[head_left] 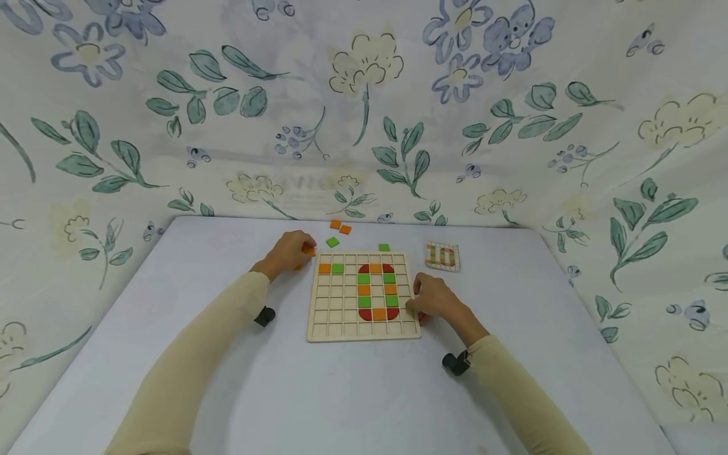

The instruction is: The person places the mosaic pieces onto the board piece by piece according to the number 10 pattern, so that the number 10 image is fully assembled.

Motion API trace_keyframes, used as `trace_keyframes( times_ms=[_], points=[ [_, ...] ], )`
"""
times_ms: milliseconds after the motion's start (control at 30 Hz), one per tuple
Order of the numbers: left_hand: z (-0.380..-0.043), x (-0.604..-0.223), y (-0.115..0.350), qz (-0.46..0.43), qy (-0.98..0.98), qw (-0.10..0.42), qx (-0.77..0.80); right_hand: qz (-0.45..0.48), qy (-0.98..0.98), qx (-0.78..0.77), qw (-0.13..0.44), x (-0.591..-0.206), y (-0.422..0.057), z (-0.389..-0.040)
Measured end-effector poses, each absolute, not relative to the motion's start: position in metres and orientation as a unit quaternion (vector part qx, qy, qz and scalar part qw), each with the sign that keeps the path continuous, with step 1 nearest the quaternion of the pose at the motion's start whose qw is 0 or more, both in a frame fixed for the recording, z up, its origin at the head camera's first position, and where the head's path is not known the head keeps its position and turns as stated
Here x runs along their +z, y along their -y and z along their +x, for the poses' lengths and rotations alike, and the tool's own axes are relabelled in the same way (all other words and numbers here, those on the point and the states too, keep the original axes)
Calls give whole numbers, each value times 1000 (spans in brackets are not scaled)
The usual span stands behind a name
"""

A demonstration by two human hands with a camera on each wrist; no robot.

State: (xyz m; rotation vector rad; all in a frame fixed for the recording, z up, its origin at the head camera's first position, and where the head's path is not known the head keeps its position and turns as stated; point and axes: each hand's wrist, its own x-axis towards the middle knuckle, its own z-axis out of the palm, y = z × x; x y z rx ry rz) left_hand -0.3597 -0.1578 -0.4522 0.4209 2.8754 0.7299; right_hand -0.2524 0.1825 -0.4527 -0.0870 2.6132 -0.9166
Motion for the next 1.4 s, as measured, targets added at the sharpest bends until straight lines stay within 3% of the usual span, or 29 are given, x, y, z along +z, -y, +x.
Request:
trace_keyframes(
  times_ms=[300, 567, 900, 1400],
  points=[
    [-331, -445, 134, 227, -941, 19, 252, -32, -929, -323, 180, -454, -183, -251],
    [-306, -442, 118, 303, -920, 54, 241, -30, -931, -316, 182, -454, -182, -253],
    [-302, -443, 115, 314, -919, 73, 229, -38, -927, -326, 184, -456, -184, -253],
    [-298, -446, 109, 347, -915, 30, 205, -33, -928, -323, 185, -453, -182, -252]
  ],
)
